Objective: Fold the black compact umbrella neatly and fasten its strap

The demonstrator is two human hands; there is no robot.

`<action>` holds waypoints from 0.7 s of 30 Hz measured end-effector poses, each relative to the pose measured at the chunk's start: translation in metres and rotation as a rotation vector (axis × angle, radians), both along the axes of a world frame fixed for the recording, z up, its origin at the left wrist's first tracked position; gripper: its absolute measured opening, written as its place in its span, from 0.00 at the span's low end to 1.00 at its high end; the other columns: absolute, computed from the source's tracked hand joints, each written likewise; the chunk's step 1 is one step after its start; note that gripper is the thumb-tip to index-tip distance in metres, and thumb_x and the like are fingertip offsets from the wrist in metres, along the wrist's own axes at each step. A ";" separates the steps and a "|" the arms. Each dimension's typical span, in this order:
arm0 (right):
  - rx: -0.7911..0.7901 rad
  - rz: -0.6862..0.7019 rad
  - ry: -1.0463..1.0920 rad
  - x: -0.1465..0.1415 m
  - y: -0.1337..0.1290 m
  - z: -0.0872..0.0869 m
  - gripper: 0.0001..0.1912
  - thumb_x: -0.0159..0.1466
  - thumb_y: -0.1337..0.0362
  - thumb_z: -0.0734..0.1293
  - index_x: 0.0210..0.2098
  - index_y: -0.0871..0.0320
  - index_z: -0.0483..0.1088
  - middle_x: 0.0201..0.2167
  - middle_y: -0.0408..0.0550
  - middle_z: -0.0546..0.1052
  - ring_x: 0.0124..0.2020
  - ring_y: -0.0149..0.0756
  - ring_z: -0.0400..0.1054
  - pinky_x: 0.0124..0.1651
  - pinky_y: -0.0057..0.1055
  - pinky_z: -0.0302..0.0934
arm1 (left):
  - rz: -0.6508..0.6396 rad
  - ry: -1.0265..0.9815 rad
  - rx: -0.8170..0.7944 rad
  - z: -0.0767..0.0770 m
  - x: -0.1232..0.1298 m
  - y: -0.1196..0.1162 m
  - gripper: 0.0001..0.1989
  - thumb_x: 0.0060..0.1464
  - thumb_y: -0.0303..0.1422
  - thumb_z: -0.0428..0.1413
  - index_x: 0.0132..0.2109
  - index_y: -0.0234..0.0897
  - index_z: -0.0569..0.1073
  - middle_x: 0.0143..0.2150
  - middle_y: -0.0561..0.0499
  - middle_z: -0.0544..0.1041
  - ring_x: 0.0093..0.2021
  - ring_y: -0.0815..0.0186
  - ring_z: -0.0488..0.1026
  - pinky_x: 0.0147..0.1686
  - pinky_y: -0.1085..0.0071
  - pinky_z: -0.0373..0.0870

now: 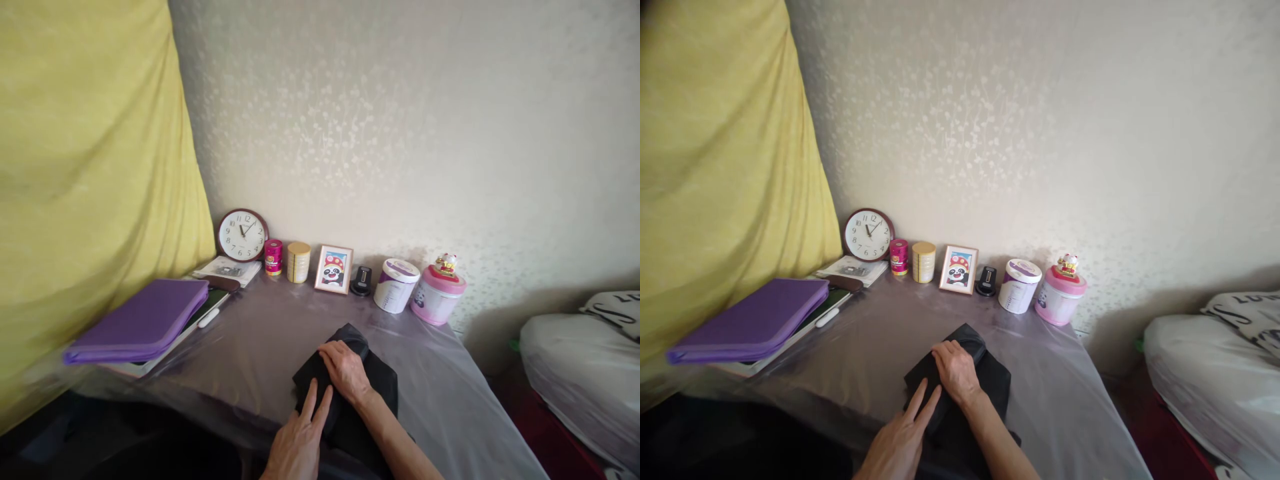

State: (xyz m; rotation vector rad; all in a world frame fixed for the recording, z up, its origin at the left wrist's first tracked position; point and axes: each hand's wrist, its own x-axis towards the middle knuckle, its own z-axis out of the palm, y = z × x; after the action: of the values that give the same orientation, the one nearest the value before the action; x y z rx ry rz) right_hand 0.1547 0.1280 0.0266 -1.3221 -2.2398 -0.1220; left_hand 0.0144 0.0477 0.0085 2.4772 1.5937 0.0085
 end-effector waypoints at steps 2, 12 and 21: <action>-0.024 0.120 0.039 0.001 -0.013 0.001 0.13 0.67 0.66 0.54 0.40 0.56 0.69 0.37 0.45 0.75 0.41 0.31 0.67 0.48 0.29 0.59 | -0.003 0.016 0.002 0.001 0.001 -0.001 0.44 0.43 0.15 0.43 0.64 0.47 0.38 0.66 0.43 0.42 0.41 0.62 0.73 0.36 0.69 0.71; -0.054 0.110 0.003 0.036 0.008 -0.008 0.15 0.66 0.64 0.55 0.45 0.54 0.70 0.47 0.48 0.73 0.55 0.36 0.60 0.60 0.43 0.48 | 0.022 -0.021 0.080 -0.010 0.005 -0.001 0.43 0.44 0.15 0.43 0.63 0.52 0.37 0.66 0.44 0.45 0.38 0.63 0.74 0.31 0.72 0.71; -0.261 -0.089 0.025 0.064 0.060 -0.008 0.17 0.67 0.64 0.51 0.39 0.55 0.71 0.39 0.46 0.76 0.43 0.32 0.69 0.48 0.31 0.59 | 0.072 -0.022 -0.051 0.000 0.006 0.000 0.45 0.44 0.15 0.43 0.63 0.55 0.35 0.66 0.40 0.44 0.39 0.63 0.74 0.32 0.73 0.69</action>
State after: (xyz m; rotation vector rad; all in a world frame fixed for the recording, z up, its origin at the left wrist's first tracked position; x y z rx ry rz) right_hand 0.2186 0.1882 0.0190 -1.5495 -2.2335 0.1596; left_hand 0.0204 0.0472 0.0083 2.3725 1.6521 0.0052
